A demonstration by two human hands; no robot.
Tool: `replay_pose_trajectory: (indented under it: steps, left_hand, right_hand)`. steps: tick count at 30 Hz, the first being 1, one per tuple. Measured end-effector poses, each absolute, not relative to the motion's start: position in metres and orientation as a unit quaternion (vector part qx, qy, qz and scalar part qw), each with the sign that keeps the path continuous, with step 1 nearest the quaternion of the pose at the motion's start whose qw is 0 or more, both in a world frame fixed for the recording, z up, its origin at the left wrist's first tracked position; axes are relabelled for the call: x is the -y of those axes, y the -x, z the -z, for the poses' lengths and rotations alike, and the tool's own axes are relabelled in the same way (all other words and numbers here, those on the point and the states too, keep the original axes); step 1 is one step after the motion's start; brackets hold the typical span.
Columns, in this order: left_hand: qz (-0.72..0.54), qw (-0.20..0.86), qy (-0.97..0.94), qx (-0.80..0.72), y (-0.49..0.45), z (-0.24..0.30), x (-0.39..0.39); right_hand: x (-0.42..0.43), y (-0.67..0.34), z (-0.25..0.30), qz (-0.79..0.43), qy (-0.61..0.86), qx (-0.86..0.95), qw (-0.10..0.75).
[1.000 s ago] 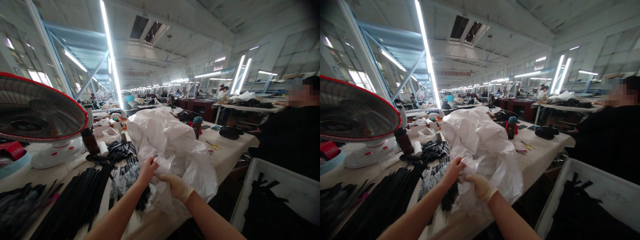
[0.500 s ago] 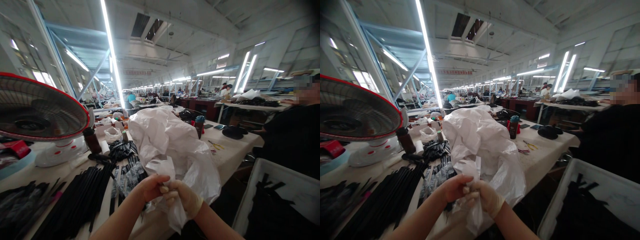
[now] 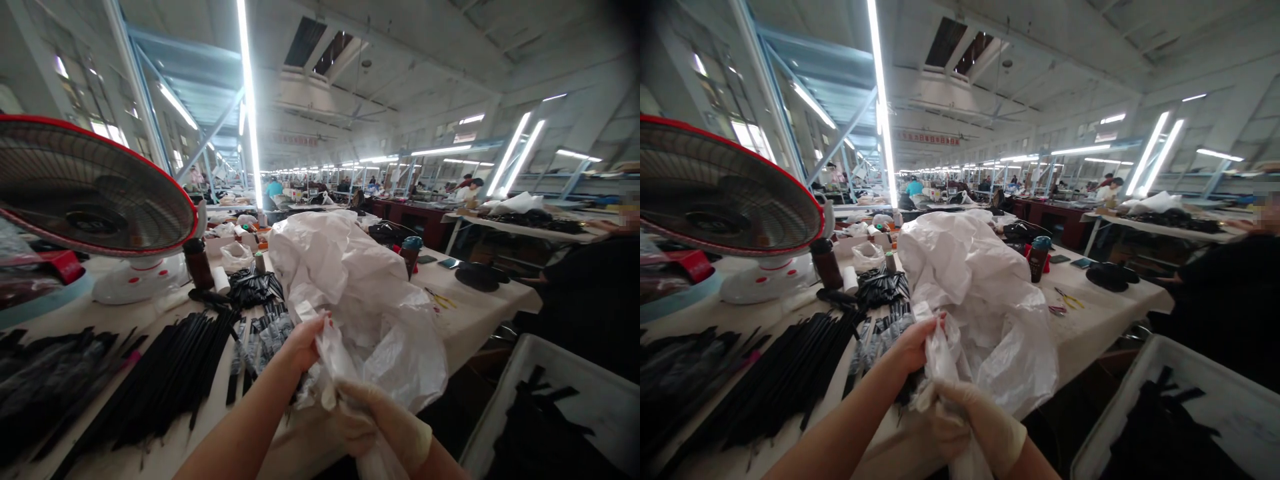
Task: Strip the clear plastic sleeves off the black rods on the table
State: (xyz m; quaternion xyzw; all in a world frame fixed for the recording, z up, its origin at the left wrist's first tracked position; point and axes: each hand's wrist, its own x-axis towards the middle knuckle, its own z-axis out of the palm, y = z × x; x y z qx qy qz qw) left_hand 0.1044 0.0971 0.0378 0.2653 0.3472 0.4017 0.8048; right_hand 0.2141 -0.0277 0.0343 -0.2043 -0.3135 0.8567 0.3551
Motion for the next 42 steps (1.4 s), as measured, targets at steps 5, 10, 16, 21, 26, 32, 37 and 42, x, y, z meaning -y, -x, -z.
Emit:
replay_pose_trajectory:
  steps: [5,10,16,21,26,32,37,42]
  left_hand:
    - [-0.458,0.762,-0.266,-0.374,-0.072,-0.045,-0.121]
    - [-0.448,0.734,-0.323,-0.395,-0.047,-0.043,-0.117]
    - [-0.366,0.689,-0.452,-0.433,-0.041,-0.038,-0.087]
    - [-0.330,0.596,-0.589,-0.436,-0.048,-0.027,-0.061]
    - [-0.316,0.551,-0.664,-0.395,-0.059,-0.035,-0.043]
    - [-0.383,0.482,-0.672,-0.412,-0.053,-0.054,-0.030]
    - [-0.423,0.462,-0.649,-0.433,-0.041,-0.052,-0.032]
    - [-0.451,0.530,-0.574,-0.431,-0.035,-0.041,-0.051]
  right_hand:
    - [0.039,-0.262,-0.048,-0.847,0.068,0.312,0.425]
    - [0.037,-0.278,-0.054,-0.829,0.042,0.297,0.472]
    - [0.036,-0.261,-0.061,-0.816,0.081,0.264,0.508]
    - [0.033,-0.265,-0.055,-0.775,0.117,0.188,0.591]
    - [0.024,-0.241,-0.035,-0.835,0.102,0.159,0.516]
    - [0.019,-0.196,-0.035,-0.848,0.204,0.206,0.444]
    - [0.013,-0.168,-0.026,-0.804,0.343,0.253,0.416]
    - [0.007,-0.156,-0.025,-0.798,0.347,0.202,0.449]
